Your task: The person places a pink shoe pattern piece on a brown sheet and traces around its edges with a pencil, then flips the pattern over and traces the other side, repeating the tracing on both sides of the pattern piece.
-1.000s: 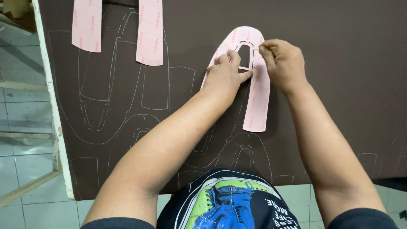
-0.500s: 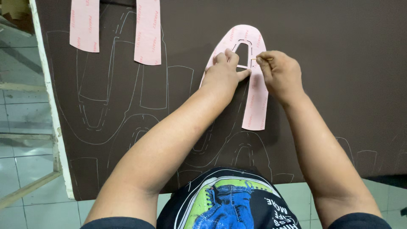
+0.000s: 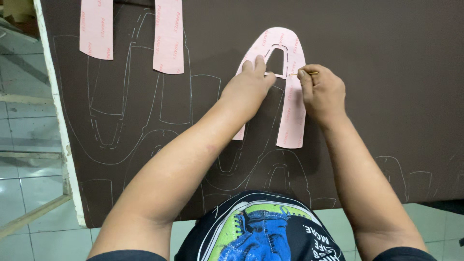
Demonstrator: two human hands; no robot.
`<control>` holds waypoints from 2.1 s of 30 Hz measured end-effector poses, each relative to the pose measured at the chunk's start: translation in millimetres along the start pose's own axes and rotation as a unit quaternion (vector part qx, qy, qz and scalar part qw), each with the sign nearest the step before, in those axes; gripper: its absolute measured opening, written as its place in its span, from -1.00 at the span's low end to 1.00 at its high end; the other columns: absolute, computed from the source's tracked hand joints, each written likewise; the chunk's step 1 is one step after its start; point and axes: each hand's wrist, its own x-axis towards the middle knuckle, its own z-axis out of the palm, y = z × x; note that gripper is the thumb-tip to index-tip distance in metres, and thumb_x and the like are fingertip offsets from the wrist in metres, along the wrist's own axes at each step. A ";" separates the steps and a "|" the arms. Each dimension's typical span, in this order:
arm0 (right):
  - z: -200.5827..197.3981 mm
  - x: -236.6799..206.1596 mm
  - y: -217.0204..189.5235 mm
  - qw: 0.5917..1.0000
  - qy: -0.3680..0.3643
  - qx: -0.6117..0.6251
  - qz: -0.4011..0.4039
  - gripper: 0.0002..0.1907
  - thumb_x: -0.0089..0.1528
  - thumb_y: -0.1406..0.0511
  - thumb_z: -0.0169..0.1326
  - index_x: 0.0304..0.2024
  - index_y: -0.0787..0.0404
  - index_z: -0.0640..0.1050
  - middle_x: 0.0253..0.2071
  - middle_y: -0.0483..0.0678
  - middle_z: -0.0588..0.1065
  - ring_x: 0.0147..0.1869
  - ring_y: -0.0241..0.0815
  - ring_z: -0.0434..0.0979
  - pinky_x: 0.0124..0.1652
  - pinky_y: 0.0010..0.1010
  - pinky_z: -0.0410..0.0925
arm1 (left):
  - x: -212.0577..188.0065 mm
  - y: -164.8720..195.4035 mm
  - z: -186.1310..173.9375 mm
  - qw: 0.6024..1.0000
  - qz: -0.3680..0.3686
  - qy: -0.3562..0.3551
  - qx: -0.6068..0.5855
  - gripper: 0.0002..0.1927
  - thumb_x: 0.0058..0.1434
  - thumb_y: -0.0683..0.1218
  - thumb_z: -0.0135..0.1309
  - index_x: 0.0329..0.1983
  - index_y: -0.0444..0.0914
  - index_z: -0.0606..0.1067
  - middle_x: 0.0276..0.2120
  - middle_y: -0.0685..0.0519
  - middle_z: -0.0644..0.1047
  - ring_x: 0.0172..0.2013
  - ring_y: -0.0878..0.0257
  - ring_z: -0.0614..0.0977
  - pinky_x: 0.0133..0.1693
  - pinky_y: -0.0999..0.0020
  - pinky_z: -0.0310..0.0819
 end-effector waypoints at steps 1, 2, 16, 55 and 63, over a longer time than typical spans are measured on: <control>1.2 -0.1 -0.5 1.000 -0.006 0.031 -0.003 -0.84 0.42 0.30 0.15 -0.13 0.29 0.64 -0.27 0.05 0.63 -0.23 -0.12 0.64 -0.18 -0.34 0.46 | -2.0 -2.7 1.4 1.000 0.002 0.001 0.003 -0.46 0.05 -0.31 0.08 0.18 -0.32 0.44 0.34 -0.33 0.18 0.19 -0.17 0.40 -0.03 0.21 0.56; 2.2 0.3 -0.8 0.998 -0.012 0.061 -0.007 -0.84 0.43 0.31 0.13 -0.13 0.29 0.63 -0.26 0.03 0.63 -0.22 -0.15 0.65 -0.16 -0.36 0.47 | -4.4 -5.5 2.4 1.000 0.004 0.002 0.007 -0.48 0.03 -0.33 0.07 0.14 -0.39 0.44 0.35 -0.29 0.20 0.16 -0.14 0.43 -0.04 0.22 0.58; 27.7 19.1 -29.4 0.967 -0.073 0.241 0.049 -0.83 0.41 0.34 0.07 -0.05 0.30 0.62 -0.19 -0.02 0.67 -0.11 -0.28 0.68 -0.06 -0.47 0.50 | -21.9 -21.5 1.9 0.995 0.003 0.074 -0.071 -0.80 0.13 -0.32 0.02 -0.16 -0.37 0.51 0.20 -0.13 0.40 0.09 -0.05 0.52 0.02 0.18 0.52; -1.0 -31.2 -3.0 0.902 -0.082 0.285 0.313 -0.65 0.23 0.28 0.25 -0.06 0.37 0.49 -0.28 -0.02 0.55 -0.44 -0.37 0.48 -0.49 -0.55 0.30 | -75.2 -47.1 28.3 0.969 -0.013 0.192 -0.153 -0.30 0.18 0.08 0.32 0.36 -0.18 0.38 0.37 -0.04 0.37 0.43 -0.04 0.18 0.43 -0.10 -0.18; 13.7 -93.1 18.5 0.895 -0.094 0.318 0.298 -0.57 0.21 0.35 0.24 0.05 0.42 0.43 -0.23 0.01 0.56 -0.31 -0.31 0.58 -0.34 -0.50 0.48 | -84.5 23.4 50.6 0.930 -0.204 0.265 -0.154 -0.12 -0.07 -0.13 0.39 0.35 -0.24 0.29 0.22 -0.28 0.34 0.16 -0.28 0.38 0.19 0.00 0.24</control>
